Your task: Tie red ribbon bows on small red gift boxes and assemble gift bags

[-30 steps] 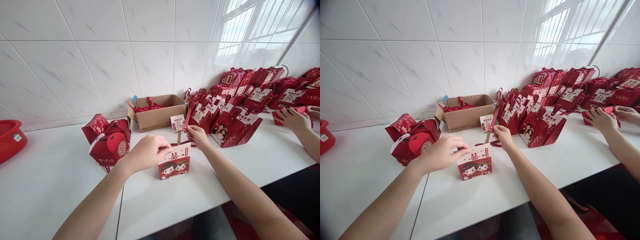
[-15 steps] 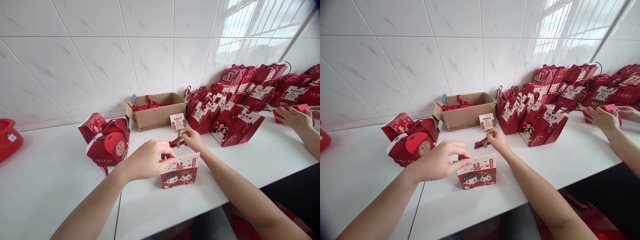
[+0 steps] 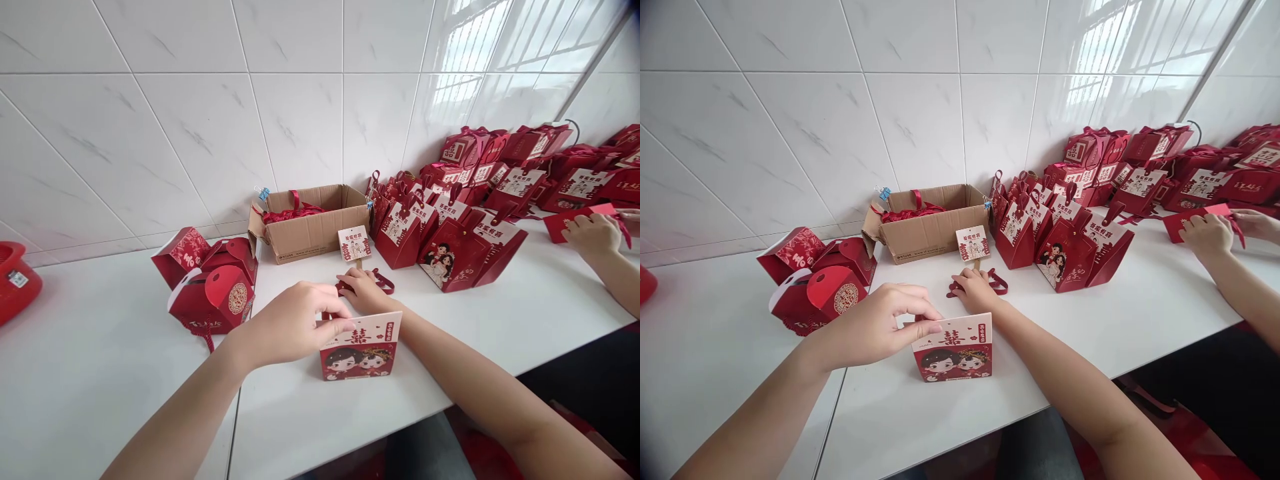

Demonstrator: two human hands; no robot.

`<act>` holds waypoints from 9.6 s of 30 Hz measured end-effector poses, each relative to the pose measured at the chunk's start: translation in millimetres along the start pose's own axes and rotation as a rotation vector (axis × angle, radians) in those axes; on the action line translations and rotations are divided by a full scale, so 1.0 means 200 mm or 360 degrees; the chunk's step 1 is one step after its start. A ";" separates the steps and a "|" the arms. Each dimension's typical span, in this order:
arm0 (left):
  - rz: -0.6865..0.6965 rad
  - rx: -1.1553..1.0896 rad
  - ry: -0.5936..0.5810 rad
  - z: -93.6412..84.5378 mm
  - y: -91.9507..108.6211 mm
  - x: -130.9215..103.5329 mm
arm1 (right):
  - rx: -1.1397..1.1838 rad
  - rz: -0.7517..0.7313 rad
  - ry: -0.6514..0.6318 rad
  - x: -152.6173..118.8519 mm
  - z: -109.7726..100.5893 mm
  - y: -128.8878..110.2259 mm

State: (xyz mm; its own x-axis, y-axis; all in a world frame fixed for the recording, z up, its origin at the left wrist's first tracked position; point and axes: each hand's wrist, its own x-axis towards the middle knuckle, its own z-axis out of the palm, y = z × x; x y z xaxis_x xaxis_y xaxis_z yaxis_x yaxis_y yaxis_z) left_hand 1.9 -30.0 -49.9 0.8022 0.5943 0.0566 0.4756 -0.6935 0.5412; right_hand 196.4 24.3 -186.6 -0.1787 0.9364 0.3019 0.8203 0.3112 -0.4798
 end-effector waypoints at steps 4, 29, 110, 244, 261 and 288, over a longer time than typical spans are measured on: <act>-0.0073 -0.0099 -0.0126 -0.03 -0.02 0.01 | 0.0254 0.0046 0.0168 0.00 -0.04 0.02; 0.0048 -0.0449 0.0248 0.11 -0.34 0.20 | 0.1878 -0.0012 -0.0141 -0.06 -0.11 -0.05; -0.0039 -0.0452 0.0828 0.42 -0.55 0.27 | 0.1205 -0.0004 0.0085 -0.05 -0.07 -0.03; -0.0819 0.0712 0.0963 0.10 -0.28 0.19 | 0.0457 -0.0624 -0.0092 0.26 -0.31 -0.33; -0.0978 0.0325 0.0295 -0.14 -0.22 0.02 | 0.0436 -0.0592 -0.0243 0.26 -0.33 -0.31; -0.0215 0.0121 0.1191 -0.27 -0.24 -0.08 | 0.0720 -0.0778 -0.0363 0.22 -0.33 -0.39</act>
State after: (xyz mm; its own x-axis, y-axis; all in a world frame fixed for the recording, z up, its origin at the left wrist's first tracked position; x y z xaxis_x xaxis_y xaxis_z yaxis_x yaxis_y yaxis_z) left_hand -53.9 15.1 -32.3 0.2896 0.7746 0.5623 0.5973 -0.6053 0.5262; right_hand 160.4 30.6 -82.5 -0.6192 0.6673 0.4139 0.3191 0.6955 -0.6438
